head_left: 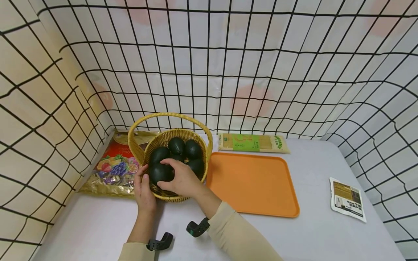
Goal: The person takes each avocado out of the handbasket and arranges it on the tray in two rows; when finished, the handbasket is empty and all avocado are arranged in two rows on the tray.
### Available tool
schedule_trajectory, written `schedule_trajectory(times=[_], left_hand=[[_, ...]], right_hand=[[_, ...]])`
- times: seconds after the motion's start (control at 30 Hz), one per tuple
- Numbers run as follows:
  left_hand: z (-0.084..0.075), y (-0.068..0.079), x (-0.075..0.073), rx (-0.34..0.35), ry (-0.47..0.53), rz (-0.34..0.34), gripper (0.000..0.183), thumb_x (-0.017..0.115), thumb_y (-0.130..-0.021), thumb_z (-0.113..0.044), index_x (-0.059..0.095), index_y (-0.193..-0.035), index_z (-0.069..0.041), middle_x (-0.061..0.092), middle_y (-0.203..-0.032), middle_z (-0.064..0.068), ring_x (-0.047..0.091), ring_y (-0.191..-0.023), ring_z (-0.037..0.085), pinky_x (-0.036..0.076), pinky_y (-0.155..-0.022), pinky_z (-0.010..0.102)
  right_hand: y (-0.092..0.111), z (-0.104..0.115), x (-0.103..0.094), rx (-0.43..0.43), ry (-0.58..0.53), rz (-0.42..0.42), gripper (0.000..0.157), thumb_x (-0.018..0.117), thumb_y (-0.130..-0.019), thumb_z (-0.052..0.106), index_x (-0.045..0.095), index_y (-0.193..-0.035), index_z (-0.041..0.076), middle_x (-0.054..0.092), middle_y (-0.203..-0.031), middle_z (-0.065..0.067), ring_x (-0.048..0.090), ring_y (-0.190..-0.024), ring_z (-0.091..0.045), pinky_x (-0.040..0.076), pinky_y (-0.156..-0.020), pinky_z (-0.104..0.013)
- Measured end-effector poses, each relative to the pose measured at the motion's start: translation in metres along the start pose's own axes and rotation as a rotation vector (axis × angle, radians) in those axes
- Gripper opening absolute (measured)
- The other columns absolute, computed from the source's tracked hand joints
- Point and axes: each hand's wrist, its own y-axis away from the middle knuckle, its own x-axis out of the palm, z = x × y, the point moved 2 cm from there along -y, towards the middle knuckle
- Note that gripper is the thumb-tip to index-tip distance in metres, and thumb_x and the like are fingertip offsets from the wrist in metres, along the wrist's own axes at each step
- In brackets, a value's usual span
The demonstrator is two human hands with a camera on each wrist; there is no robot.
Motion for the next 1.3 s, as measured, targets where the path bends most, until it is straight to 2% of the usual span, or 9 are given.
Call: schedule_trajectory(times=[0.1,0.27,0.47,0.63,0.9,1.07,1.3], left_hand=[[0.0,-0.001,0.0,0.015,-0.005,0.0,0.042,0.034,-0.108,-0.021,0.045,-0.146,-0.006,0.039,-0.158,0.003,0.033,-0.147,0.019,0.031,-0.12,0.034],[0.001,-0.001,0.0,0.034,-0.006,0.002,0.042,0.034,-0.109,-0.02,0.045,-0.145,-0.004,0.04,-0.158,0.005,0.032,-0.148,0.02,0.028,-0.119,0.031],[0.002,-0.001,0.0,0.037,0.0,-0.009,0.042,0.033,-0.109,-0.019,0.045,-0.145,-0.003,0.04,-0.158,0.008,0.031,-0.148,0.021,0.027,-0.119,0.028],[0.001,0.0,0.001,0.048,0.012,-0.014,0.042,0.033,-0.109,-0.02,0.046,-0.144,-0.002,0.041,-0.156,0.011,0.034,-0.146,0.017,0.028,-0.116,0.022],[0.0,-0.001,0.001,0.054,-0.002,-0.012,0.042,0.034,-0.109,-0.02,0.045,-0.143,-0.001,0.042,-0.156,0.009,0.033,-0.146,0.016,0.026,-0.117,0.025],[0.001,-0.001,0.001,0.073,0.003,-0.016,0.041,0.034,-0.109,-0.018,0.046,-0.142,0.002,0.043,-0.156,0.01,0.034,-0.146,0.016,0.025,-0.118,0.026],[0.001,-0.001,0.001,0.068,0.02,-0.028,0.04,0.035,-0.108,-0.018,0.047,-0.141,0.003,0.044,-0.154,0.011,0.035,-0.145,0.015,0.026,-0.117,0.023]], right_hand=[[0.002,0.0,-0.002,0.0,-0.073,-0.035,0.066,0.082,-0.084,0.036,0.053,-0.143,0.028,0.061,-0.143,0.003,0.061,-0.118,-0.02,0.054,-0.099,-0.039],[0.004,-0.001,-0.004,-0.002,-0.168,-0.103,0.069,0.083,-0.084,0.036,0.051,-0.145,0.029,0.058,-0.145,0.001,0.061,-0.12,-0.024,0.056,-0.095,-0.039],[0.007,-0.002,-0.009,0.012,-0.26,-0.146,0.07,0.084,-0.083,0.033,0.052,-0.146,0.029,0.055,-0.146,0.0,0.059,-0.117,-0.024,0.058,-0.085,-0.032],[0.01,-0.002,-0.015,0.001,-0.294,-0.169,0.071,0.083,-0.083,0.032,0.052,-0.146,0.026,0.055,-0.146,-0.003,0.059,-0.118,-0.025,0.059,-0.086,-0.035],[0.022,-0.005,-0.024,-0.001,-0.318,-0.206,0.069,0.083,-0.083,0.029,0.053,-0.146,0.028,0.056,-0.144,-0.005,0.059,-0.117,-0.028,0.059,-0.086,-0.039],[0.032,-0.008,-0.031,0.001,-0.373,-0.211,0.067,0.082,-0.084,0.026,0.055,-0.144,0.029,0.056,-0.14,-0.004,0.059,-0.115,-0.026,0.058,-0.087,-0.04],[0.052,-0.014,-0.045,0.032,-0.448,-0.201,0.065,0.082,-0.085,0.023,0.055,-0.143,0.031,0.058,-0.133,-0.005,0.06,-0.112,-0.025,0.058,-0.087,-0.034]])
